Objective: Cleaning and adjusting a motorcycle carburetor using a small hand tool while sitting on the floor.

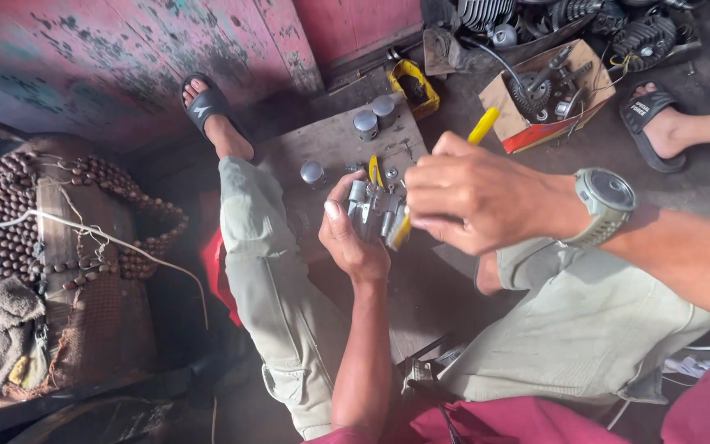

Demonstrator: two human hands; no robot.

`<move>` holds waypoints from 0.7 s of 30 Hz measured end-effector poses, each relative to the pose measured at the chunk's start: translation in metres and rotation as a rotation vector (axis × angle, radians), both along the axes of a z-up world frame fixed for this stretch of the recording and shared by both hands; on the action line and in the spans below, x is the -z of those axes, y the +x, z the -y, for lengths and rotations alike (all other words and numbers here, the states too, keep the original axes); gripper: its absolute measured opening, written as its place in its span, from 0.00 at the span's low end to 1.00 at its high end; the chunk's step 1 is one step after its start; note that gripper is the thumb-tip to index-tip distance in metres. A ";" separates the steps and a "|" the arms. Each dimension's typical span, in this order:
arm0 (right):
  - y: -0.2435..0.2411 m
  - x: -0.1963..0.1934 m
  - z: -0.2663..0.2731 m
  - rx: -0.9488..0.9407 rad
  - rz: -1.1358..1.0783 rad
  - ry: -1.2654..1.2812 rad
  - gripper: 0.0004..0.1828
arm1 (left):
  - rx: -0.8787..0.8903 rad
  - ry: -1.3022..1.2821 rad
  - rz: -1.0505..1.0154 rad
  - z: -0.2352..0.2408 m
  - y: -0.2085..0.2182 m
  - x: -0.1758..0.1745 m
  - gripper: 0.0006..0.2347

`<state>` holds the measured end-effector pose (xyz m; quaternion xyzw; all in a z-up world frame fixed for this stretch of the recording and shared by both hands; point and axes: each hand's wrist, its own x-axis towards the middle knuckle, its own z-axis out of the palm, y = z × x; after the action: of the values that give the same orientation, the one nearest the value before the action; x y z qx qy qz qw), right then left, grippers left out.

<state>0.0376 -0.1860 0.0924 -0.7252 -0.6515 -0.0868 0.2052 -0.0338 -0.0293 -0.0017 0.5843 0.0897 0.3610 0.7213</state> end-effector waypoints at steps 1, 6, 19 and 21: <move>0.004 -0.001 0.001 0.038 0.008 0.013 0.12 | 0.012 -0.028 0.004 0.001 -0.001 0.000 0.26; -0.002 0.003 -0.002 0.049 0.064 -0.018 0.13 | 0.028 -0.048 0.008 0.000 -0.003 0.008 0.26; -0.001 0.008 -0.005 0.084 -0.089 -0.127 0.10 | 0.036 -0.096 0.011 -0.001 -0.008 0.027 0.24; 0.000 0.009 -0.008 0.115 -0.087 -0.126 0.10 | 0.041 -0.087 0.024 -0.004 -0.009 0.030 0.24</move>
<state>0.0372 -0.1779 0.0830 -0.7759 -0.6036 -0.0259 0.1819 -0.0426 -0.0251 -0.0315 0.5498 0.0848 0.3488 0.7542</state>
